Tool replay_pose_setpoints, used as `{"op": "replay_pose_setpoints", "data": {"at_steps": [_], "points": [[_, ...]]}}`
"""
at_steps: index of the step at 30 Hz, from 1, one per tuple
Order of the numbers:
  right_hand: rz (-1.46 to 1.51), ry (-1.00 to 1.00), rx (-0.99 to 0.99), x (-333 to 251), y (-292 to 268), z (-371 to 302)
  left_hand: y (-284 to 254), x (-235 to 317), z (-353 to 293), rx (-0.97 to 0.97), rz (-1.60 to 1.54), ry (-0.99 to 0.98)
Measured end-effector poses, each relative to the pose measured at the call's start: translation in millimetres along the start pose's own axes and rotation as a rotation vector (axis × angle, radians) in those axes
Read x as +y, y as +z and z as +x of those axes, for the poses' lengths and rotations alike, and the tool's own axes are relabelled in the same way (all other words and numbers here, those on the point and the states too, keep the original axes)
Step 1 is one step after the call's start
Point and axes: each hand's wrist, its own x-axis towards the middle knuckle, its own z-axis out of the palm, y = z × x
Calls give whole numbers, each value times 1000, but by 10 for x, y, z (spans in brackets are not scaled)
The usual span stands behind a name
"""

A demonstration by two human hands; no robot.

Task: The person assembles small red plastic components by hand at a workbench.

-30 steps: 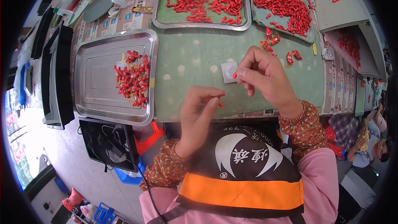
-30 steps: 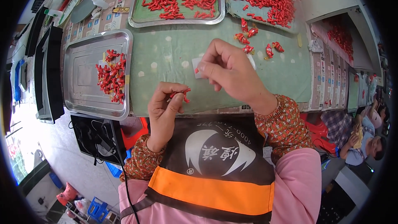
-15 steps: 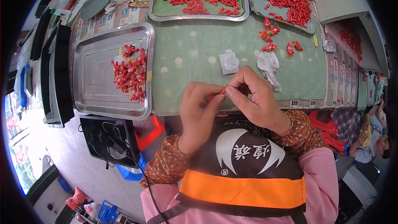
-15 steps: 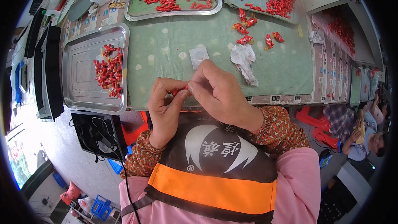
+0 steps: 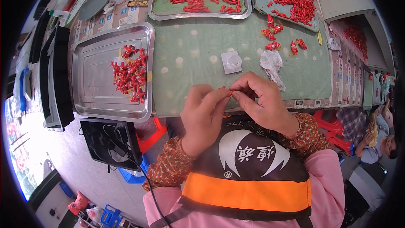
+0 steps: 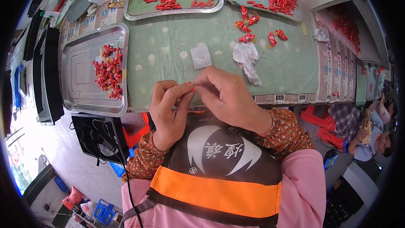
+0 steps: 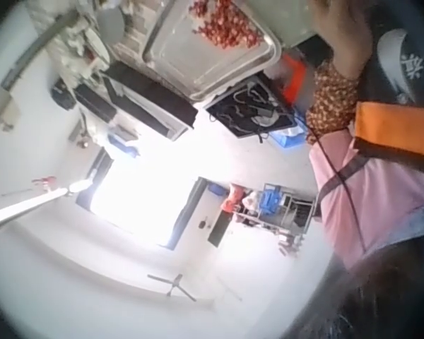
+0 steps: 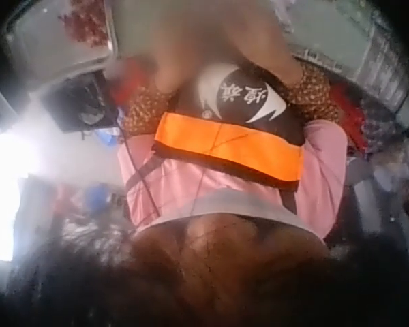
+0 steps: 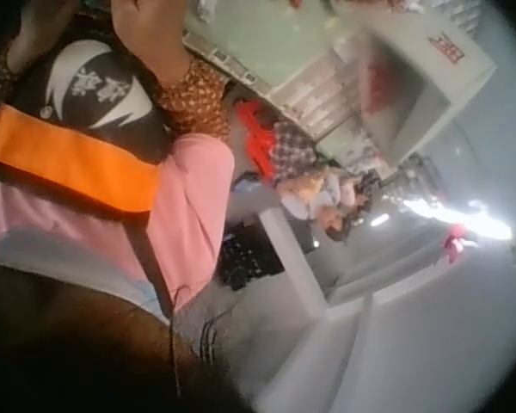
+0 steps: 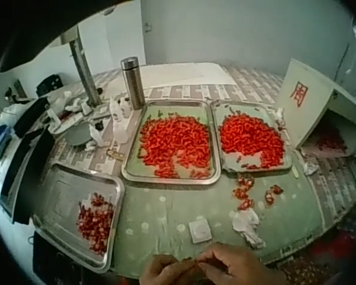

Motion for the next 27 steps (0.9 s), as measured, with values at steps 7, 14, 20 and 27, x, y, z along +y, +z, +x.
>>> {"op": "replay_pose_setpoints", "data": {"at_steps": [7, 14, 20, 27], "points": [[-310, -289, 300, 115, -158, 165, -8, -45, -1, 16, -540, -437], [-643, -670, 414, 386, -141, 329, -97, -83, 14, -76, -808, -625], [-752, -687, 388, 458, -120, 335, -112, -86, 19, -76, -831, -630], [-827, -762, 402, 480, -126, 355, -129, -106, 8, -112, -841, -652]]}}
